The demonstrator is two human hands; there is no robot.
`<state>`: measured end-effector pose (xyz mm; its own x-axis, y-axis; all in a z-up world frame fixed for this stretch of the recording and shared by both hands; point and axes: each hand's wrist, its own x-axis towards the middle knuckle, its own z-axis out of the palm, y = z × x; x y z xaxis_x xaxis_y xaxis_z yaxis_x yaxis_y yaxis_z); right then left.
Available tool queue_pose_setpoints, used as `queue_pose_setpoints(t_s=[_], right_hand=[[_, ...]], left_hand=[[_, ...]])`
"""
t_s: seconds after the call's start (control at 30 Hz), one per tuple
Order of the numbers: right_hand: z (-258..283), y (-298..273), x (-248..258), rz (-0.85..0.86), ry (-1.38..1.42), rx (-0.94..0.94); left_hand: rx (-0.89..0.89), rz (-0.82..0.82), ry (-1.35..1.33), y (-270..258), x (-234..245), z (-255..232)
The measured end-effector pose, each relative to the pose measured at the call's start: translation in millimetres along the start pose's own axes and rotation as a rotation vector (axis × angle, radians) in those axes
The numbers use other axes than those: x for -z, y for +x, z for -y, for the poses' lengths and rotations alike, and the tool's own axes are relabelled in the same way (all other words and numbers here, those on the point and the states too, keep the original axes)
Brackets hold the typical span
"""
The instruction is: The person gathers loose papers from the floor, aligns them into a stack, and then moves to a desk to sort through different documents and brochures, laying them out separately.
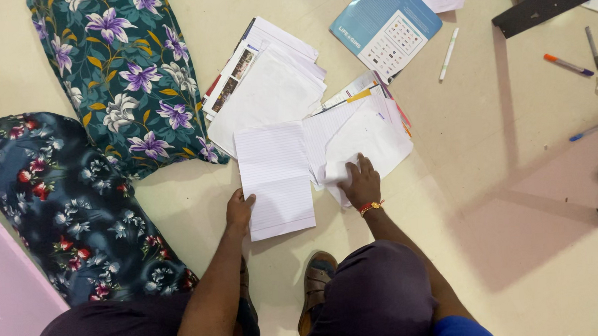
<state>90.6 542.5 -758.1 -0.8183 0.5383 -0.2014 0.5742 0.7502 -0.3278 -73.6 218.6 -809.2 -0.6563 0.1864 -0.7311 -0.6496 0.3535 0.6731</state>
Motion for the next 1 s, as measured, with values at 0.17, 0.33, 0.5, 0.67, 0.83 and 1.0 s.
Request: queue_pose_setpoints(t_s=[0.17, 0.33, 0.5, 0.67, 0.83, 1.0], right_hand=[[-43, 2, -28, -0.026, 0.15, 0.057], [-27, 0, -13, -0.116, 0.449, 0.038], [12, 2, 22, -0.225, 0.601, 0.075], [3, 12, 55, -0.336, 0.855, -0.006], [34, 1, 41, -0.049, 0.615, 0.199], [70, -20, 11, 0.411, 0.345, 0.339]], left_hand=[[-0.102, -0.11, 0.292, -3, -13, -4], [-0.468, -0.418, 0.613, -8, -15, 0], [-0.281, -0.104, 0.301, 6, -19, 4], [-0.08, 0.187, 0.066, 2, -37, -24], [-0.098, 0.44, -0.202, -10, -58, -57], [0.058, 0.401, -0.192, -16, -63, -60]])
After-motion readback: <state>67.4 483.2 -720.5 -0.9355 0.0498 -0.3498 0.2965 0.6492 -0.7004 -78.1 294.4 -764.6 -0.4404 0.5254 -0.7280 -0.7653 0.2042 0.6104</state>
